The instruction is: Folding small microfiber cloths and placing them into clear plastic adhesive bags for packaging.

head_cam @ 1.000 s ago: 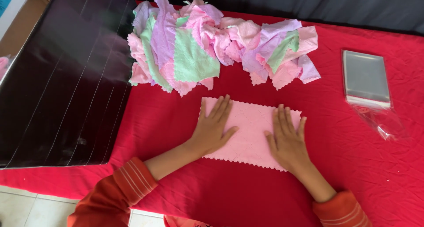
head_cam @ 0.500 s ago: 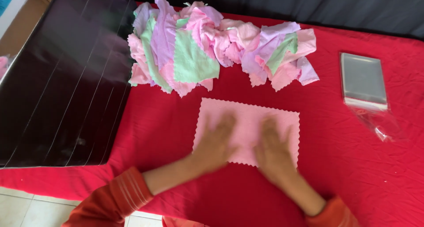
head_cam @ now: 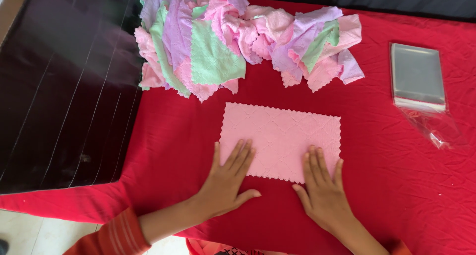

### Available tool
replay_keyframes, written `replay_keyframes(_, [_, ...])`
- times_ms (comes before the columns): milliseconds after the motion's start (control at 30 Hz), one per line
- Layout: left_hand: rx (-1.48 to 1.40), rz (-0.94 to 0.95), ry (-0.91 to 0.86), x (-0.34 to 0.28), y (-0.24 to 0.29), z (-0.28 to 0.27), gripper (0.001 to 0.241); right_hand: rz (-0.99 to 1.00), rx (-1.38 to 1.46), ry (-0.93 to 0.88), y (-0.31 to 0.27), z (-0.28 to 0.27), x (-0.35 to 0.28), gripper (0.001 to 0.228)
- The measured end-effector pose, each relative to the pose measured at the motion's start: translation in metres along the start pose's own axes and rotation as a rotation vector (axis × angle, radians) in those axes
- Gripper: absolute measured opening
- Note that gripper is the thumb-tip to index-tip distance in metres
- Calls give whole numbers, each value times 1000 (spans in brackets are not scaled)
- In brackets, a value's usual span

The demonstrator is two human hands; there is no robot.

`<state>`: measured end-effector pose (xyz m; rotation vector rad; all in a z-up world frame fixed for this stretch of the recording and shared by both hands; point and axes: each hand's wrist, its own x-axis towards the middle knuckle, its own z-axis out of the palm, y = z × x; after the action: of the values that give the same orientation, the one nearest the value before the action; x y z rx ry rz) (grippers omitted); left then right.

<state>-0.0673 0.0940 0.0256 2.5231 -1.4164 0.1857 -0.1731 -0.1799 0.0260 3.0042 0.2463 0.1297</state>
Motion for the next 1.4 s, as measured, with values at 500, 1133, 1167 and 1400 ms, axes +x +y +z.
replay_keyframes(500, [66,-156,6,-25,8,-14,90,275,173,-72,-1,-14,-36,75])
replay_keyframes(1133, [51,-149,-16,-58,11,-20,84,293,123,-3,-6,7,-89,69])
replay_keyframes(1167, [39,-173,-22,-61,9,-20,85,337,148,32,-3,14,-94,67])
replay_keyframes(1400, [-298,-72,113,35,13,-34,80,112,172,166,6,-30,18,66])
